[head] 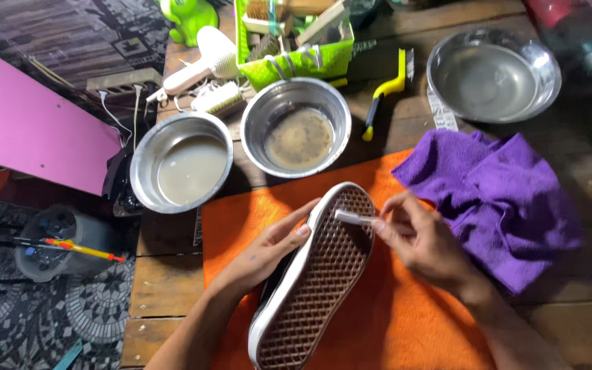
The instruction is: The person scrubs the sole of a black and white sneaker with a white toothbrush, then wipes it with a purple cloth. They switch to a yellow brush to scrub the sole and the sides of the shoe.
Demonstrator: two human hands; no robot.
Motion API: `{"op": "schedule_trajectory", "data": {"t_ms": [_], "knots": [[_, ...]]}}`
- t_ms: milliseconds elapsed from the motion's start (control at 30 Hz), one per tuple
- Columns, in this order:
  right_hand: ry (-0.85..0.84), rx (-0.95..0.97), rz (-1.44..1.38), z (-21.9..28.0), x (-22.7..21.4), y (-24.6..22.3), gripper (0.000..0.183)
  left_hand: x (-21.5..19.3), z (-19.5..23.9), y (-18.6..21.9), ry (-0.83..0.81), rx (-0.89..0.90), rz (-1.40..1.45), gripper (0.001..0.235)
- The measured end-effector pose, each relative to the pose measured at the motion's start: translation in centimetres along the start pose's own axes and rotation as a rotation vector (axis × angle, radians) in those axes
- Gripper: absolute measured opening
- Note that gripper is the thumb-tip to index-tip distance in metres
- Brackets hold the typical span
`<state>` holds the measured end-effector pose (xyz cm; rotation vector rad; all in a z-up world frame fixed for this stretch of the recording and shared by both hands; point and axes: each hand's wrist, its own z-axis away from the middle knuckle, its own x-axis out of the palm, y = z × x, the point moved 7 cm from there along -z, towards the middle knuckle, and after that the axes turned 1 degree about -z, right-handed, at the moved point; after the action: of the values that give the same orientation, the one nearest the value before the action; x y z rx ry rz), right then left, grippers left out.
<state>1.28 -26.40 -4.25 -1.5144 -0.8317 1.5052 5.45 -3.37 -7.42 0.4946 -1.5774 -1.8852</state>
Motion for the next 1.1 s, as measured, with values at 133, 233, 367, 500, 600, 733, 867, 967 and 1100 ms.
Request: {"op": "schedule_trajectory", "data": {"t_ms": [133, 233, 367, 500, 600, 733, 867, 967, 1100], "knots": [[0.088, -0.008, 0.128, -0.7, -1.8, 2.0, 0.020, 0.1, -0.2, -0.2, -0.005, -0.018, 0.007, 0.054], [-0.076, 0.029, -0.204, -1.3, -0.7, 2.7, 0.017, -0.3, -0.6, 0.3, 0.000, -0.001, 0.001, 0.054], [-0.045, -0.001, -0.081, -0.4, -0.7, 2.8, 0.018, 0.2, 0.1, -0.3, 0.003, -0.019, 0.015, 0.054], [-0.052, -0.044, -0.139, -1.3, -1.0, 3.7, 0.018, 0.0, -0.3, 0.1, 0.013, -0.014, 0.015, 0.054], [-0.096, 0.001, -0.230, -0.7, -0.7, 2.5, 0.019, 0.0, 0.0, -0.1, 0.012, -0.016, 0.022, 0.055], [-0.162, -0.026, -0.259, -1.1, -0.4, 3.9, 0.012, -0.1, 0.0, 0.0, 0.017, -0.016, 0.022, 0.055], [-0.185, -0.030, -0.178, -0.9, -0.7, 2.8, 0.014, -0.1, -0.1, 0.0, 0.018, -0.017, 0.027, 0.055], [-0.183, -0.054, -0.129, -0.7, -1.1, 1.4, 0.012, 0.0, -0.1, -0.1, 0.022, -0.028, 0.033, 0.055], [-0.331, -0.105, -0.177, -0.1, 0.3, 0.9, 0.012, -0.2, -0.1, 0.0, 0.031, -0.018, 0.034, 0.056]]}}
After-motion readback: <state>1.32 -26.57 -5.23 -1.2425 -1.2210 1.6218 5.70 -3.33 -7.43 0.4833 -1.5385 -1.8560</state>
